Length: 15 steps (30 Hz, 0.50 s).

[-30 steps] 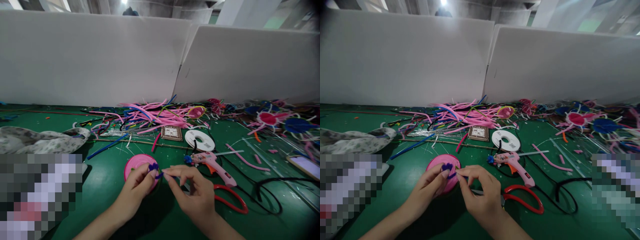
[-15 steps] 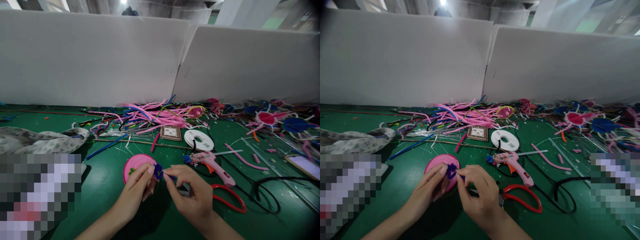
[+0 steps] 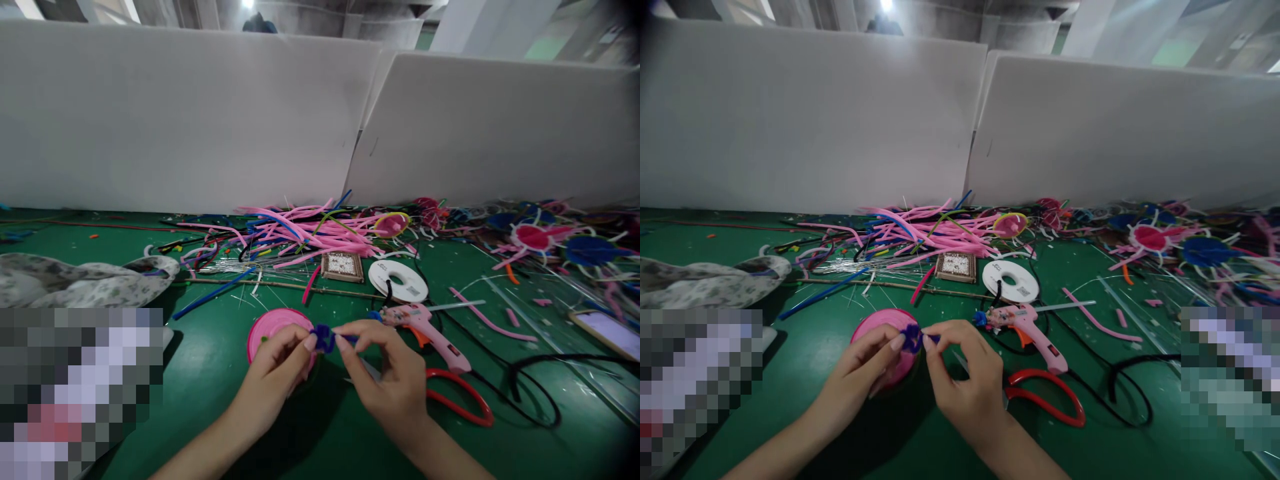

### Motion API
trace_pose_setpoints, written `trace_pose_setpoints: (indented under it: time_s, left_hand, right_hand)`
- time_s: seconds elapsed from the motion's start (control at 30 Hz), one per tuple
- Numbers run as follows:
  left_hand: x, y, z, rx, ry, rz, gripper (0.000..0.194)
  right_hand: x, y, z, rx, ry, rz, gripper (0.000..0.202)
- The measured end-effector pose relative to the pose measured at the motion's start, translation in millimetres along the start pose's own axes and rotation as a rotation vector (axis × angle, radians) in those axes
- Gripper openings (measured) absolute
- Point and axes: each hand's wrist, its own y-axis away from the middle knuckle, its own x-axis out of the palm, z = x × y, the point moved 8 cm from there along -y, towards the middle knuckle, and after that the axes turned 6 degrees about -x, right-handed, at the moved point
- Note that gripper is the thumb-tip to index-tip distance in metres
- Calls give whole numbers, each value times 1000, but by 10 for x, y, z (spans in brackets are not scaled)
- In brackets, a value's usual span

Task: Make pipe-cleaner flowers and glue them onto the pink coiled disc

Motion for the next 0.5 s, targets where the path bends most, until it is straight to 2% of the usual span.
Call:
trace_pose_setpoints:
  time_s: [0.07,0.23,0.37,0.5]
  left_hand:
    - [-14,-1,-18,23,-18,-32,25]
    - [-38,14,-47,69,-53,-75,22]
    - [-39,19,-42,56,-19,-66,19]
    - [-70,16,-60,72,-22,-91,19]
  right_hand:
    - [31,14,-94,116,-76,12,19]
    - [117,61,-262,317,-230,7,27]
    - [134,80,-356,417,-318,-16,26]
    - [193,106,-407,483,-357,38,26]
